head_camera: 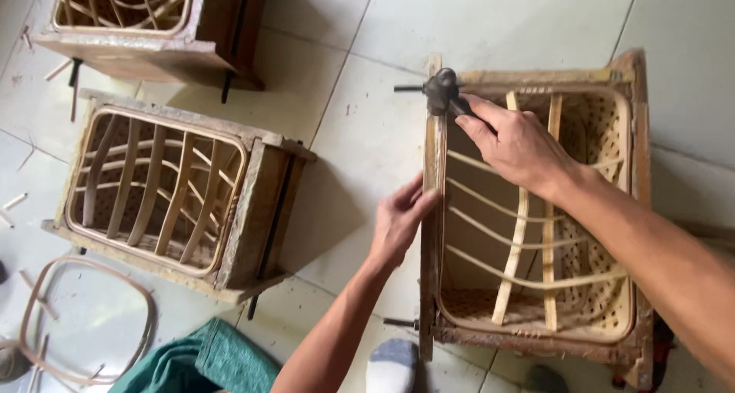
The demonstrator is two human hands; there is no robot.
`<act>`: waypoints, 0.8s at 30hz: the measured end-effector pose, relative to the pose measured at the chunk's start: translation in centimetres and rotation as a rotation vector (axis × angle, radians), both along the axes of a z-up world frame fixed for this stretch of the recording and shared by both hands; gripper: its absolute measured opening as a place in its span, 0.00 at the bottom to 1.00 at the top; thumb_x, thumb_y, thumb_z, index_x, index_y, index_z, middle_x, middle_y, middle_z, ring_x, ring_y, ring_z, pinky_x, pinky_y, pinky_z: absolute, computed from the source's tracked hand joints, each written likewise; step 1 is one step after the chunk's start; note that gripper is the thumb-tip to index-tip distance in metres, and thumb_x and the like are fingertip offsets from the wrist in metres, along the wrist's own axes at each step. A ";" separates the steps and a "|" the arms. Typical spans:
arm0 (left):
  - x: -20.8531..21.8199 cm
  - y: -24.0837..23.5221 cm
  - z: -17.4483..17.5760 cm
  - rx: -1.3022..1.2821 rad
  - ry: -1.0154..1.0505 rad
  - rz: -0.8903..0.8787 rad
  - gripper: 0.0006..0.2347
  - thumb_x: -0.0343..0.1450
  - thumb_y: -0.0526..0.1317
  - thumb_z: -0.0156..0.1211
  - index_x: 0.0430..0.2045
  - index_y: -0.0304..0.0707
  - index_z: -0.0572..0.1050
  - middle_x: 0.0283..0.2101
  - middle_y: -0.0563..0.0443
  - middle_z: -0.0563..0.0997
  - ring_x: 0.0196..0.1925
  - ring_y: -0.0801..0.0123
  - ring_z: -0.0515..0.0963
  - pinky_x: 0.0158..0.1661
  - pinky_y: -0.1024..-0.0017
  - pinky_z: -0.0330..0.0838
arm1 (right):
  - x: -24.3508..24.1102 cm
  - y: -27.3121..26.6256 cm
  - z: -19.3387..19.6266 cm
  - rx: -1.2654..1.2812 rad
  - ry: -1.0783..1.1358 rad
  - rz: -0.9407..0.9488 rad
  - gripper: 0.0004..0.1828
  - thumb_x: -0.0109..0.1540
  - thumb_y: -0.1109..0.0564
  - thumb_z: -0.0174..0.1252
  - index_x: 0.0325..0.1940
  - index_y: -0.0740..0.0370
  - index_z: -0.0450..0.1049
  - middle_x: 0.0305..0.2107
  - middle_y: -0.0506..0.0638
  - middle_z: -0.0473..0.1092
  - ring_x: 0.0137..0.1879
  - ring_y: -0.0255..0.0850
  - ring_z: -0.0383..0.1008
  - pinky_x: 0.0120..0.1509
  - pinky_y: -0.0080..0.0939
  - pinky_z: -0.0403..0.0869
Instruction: The person assembles a rectangular woven basket by applying glue to the frame and inserting curved bamboo strips. They use a hammer to tap the strips into place and pliers to adjust the frame, working on multiple baskets in a workshop setting.
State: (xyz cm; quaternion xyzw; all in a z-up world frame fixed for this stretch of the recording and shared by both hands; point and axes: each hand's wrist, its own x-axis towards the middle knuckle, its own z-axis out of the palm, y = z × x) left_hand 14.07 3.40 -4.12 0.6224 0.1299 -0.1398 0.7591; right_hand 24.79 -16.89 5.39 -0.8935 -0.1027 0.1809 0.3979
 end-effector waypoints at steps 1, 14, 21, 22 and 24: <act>-2.0 0.4 0.7 0.004 0.051 -0.043 0.29 0.70 0.38 0.67 0.67 0.25 0.66 0.62 0.39 0.78 0.61 0.65 0.77 0.62 0.69 0.71 | -0.5 0.1 0.0 0.026 0.007 0.024 0.26 0.70 0.47 0.43 0.72 0.57 0.63 0.08 0.42 0.56 0.11 0.32 0.56 0.14 0.40 0.61; -12.3 0.7 2.7 -0.011 0.183 -0.108 0.34 0.68 0.37 0.68 0.69 0.30 0.60 0.67 0.36 0.73 0.66 0.63 0.73 0.64 0.64 0.68 | -11.7 -0.7 -1.0 0.159 -0.093 0.257 0.32 0.68 0.55 0.41 0.79 0.56 0.56 0.17 0.44 0.63 0.09 0.31 0.58 0.11 0.31 0.62; -10.5 3.5 -1.2 0.217 0.085 -0.060 0.27 0.69 0.42 0.67 0.62 0.26 0.69 0.62 0.38 0.78 0.62 0.63 0.78 0.62 0.65 0.71 | -29.0 -11.0 -6.6 -0.033 -0.296 -0.266 0.29 0.63 0.54 0.59 0.69 0.58 0.70 0.29 0.51 0.81 0.16 0.33 0.68 0.18 0.32 0.69; -9.0 4.2 -2.3 0.325 0.035 -0.049 0.26 0.70 0.43 0.66 0.61 0.25 0.70 0.62 0.38 0.78 0.62 0.63 0.78 0.62 0.65 0.71 | -32.3 -12.3 -8.2 -0.084 -0.241 -0.375 0.29 0.63 0.53 0.60 0.68 0.57 0.70 0.30 0.51 0.81 0.18 0.33 0.69 0.19 0.33 0.69; -4.5 4.7 -3.7 0.485 -0.092 -0.030 0.27 0.70 0.45 0.65 0.60 0.25 0.70 0.61 0.36 0.78 0.62 0.60 0.78 0.61 0.65 0.72 | -38.5 -14.9 -11.0 -0.183 -0.123 -0.592 0.28 0.62 0.52 0.60 0.68 0.56 0.71 0.31 0.52 0.81 0.21 0.34 0.71 0.23 0.34 0.71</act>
